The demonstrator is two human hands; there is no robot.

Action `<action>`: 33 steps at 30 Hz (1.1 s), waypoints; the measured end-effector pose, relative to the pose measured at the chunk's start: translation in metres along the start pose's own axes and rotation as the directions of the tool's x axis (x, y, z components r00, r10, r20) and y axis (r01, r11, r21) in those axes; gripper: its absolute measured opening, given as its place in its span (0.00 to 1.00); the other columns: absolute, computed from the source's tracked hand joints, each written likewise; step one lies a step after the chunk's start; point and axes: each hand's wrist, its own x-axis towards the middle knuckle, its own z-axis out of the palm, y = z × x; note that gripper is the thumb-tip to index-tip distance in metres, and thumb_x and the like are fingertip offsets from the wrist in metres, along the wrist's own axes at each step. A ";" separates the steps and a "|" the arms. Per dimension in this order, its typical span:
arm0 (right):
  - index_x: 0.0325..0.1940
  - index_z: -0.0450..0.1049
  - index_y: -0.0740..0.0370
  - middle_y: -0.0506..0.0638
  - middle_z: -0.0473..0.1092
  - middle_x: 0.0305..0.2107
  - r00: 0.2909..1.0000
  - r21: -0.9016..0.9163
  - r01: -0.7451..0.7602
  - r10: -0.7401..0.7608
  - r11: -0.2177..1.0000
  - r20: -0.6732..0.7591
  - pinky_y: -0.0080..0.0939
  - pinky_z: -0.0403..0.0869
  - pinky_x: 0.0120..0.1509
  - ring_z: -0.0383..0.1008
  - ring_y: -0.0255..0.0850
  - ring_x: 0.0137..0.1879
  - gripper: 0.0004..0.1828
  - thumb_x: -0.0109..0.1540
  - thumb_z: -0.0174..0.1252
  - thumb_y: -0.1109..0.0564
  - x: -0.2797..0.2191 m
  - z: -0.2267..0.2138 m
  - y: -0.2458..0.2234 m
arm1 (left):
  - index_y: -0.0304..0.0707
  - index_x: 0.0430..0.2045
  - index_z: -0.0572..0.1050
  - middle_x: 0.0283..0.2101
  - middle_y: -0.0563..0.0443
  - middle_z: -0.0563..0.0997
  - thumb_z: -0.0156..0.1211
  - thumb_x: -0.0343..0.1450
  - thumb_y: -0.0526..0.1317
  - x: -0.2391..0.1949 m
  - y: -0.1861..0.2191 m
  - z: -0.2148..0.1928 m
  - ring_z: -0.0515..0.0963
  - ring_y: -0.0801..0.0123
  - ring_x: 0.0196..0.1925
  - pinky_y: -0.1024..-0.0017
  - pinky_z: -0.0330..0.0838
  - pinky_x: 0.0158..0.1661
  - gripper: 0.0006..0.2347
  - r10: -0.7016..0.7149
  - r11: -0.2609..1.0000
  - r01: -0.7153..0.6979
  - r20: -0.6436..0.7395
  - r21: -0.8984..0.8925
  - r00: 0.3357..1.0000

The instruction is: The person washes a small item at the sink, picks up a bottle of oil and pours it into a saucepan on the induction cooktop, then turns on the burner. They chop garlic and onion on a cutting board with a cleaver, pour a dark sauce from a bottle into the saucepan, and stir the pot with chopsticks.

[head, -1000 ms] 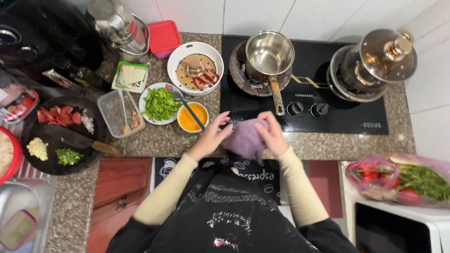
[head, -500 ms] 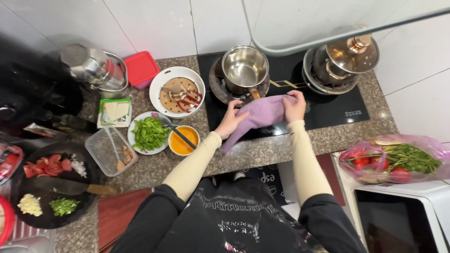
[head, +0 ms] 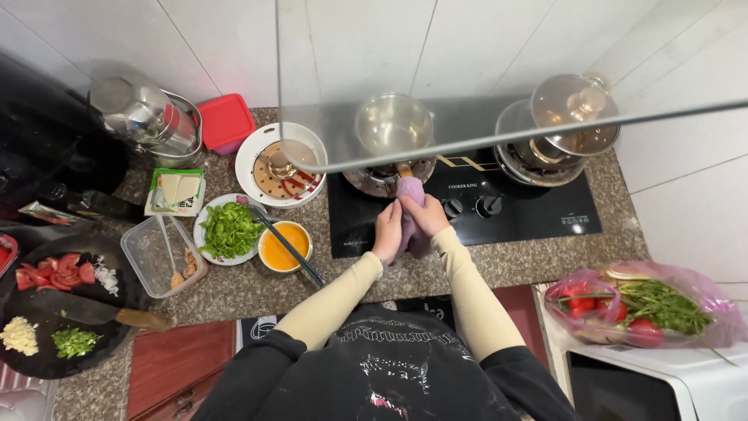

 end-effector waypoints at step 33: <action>0.52 0.74 0.72 0.56 0.79 0.41 0.985 0.299 0.163 -0.136 0.940 -0.108 0.39 0.76 0.50 0.78 0.37 0.45 0.24 0.64 0.60 0.47 -0.032 0.017 -0.001 | 0.28 0.58 0.70 0.55 0.49 0.77 0.40 0.82 0.49 -0.033 0.052 -0.009 0.73 0.73 0.57 0.74 0.66 0.59 0.21 0.074 0.959 0.002 0.258 -0.283 0.963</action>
